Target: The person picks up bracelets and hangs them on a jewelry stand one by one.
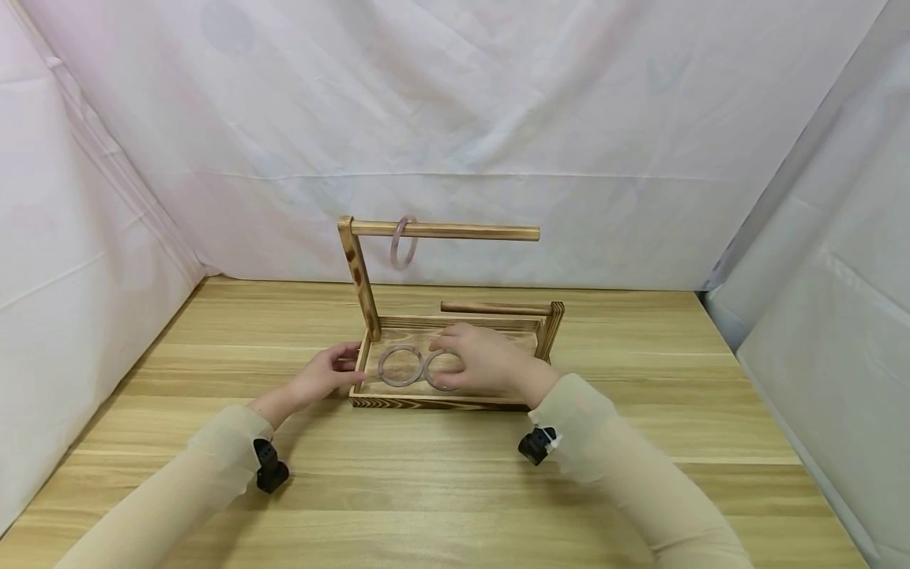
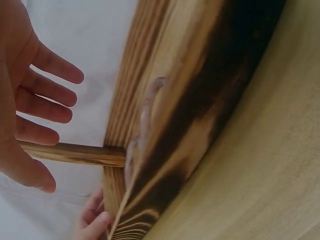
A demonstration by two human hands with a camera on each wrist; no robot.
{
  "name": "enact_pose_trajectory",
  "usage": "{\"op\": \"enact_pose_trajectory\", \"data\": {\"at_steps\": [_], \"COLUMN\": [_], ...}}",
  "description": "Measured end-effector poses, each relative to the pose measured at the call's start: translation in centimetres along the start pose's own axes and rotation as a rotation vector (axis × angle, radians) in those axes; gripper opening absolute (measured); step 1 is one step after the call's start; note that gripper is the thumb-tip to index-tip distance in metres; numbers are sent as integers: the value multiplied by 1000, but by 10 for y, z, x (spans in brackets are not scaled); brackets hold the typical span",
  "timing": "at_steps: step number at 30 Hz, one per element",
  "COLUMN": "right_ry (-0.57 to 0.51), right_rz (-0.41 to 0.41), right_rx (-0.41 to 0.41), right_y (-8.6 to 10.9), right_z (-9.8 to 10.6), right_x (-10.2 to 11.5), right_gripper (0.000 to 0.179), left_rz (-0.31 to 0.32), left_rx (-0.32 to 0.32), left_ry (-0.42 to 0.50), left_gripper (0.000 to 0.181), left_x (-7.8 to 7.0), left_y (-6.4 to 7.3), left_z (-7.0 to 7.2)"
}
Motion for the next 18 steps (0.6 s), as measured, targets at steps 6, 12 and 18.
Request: {"op": "enact_pose_trajectory", "data": {"at_steps": [6,12,18], "right_ry": [9,1,4], "right_rz": [-89,-161,-164], "right_rx": [82,154,181], "right_y": [-10,-21,-30], "right_z": [-20,-32,-41], "right_x": [-5,-8,-13], "right_gripper": [50,57,60], "left_rz": [0,4,4], "left_rx": [3,4,7], "left_ry": [2,-4,4], "left_gripper": [66,66,65], "left_x": [1,1,0], "left_y": [0,0,0], "left_z": [0,0,0]}}
Point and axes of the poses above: each hand's wrist, its own y-axis away from the middle knuckle, its own z-axis out of the back of the hand, x = y × z, the point moved 5 cm from there along -y, towards the middle knuckle, and after that the axes turned 13 degrees about -z, right-handed, at the moved point
